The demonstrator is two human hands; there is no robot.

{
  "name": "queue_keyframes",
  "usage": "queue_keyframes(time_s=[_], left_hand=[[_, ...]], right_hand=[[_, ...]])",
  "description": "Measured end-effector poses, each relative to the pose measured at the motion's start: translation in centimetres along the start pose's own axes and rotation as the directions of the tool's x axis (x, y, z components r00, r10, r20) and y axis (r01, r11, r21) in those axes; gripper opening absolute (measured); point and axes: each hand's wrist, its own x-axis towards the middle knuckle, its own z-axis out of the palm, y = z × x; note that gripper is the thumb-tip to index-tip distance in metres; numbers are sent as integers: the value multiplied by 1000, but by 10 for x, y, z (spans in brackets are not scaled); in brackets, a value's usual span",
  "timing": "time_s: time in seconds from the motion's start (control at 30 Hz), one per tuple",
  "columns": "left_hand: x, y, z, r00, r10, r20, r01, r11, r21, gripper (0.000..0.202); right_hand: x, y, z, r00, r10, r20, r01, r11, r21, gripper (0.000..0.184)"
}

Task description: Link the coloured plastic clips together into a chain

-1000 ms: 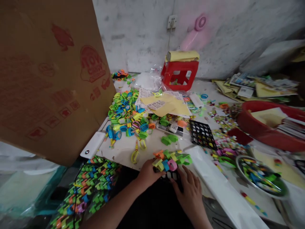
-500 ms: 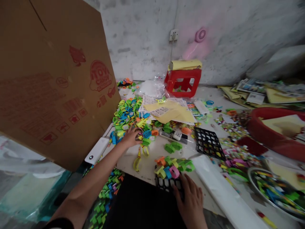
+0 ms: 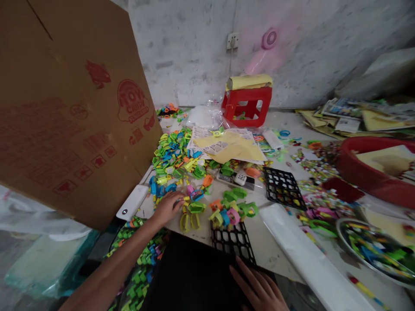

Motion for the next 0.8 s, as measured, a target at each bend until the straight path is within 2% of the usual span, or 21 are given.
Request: queue_keyframes(time_s=[0.1,0.2,0.27,0.37,0.4,0.43,0.47,0.5,0.53,0.57,0.63,0.7,0.73,0.8], left_hand=[[-5,0,0,988,-97,-121,90,994,-67,22],[-7,9,-5,969,-153,-194,138,986,-90,27],[-14,22,-10,950,-205,-238,172,974,-150,31],[-36,50,-15,902,-284,-325,160,920,-359,33],[-46,61,-15,900,-280,-335,123,899,-420,32],[-55,72,-14,919,-245,-310,80,884,-460,30],[-65,83,-12,953,-180,-243,45,878,-476,27],[-73,95,-9,985,-103,-136,26,877,-479,25],[-80,106,-6,1000,-26,0,23,880,-474,23],[-85,117,-2,990,36,138,32,885,-464,22],[-89,136,6,929,98,356,75,893,-443,23],[-87,149,13,874,107,475,138,881,-452,28],[-84,153,15,851,108,514,165,874,-457,31],[-76,157,16,830,106,548,171,886,-431,32]], right_hand=[[13,2,-2,990,127,67,-129,991,32,77],[22,-1,4,970,221,102,-223,975,10,73],[26,-5,7,969,229,90,-231,973,9,66],[31,-15,0,967,247,71,-252,965,79,60],[33,-19,-5,961,267,77,-275,951,143,62],[35,-24,-12,952,295,82,-306,923,233,65],[38,-30,-19,941,329,83,-337,877,342,67],[41,-36,-26,925,369,86,-366,811,457,68],[45,-42,-31,902,420,99,-398,723,565,66],[49,-48,-36,871,473,130,-432,614,661,62],[56,-57,-41,799,544,257,-497,355,792,50],[61,-61,-41,733,549,401,-536,103,838,43],[61,-60,-40,710,539,453,-542,8,840,42],[60,-52,-36,675,526,517,-558,-94,825,42]])
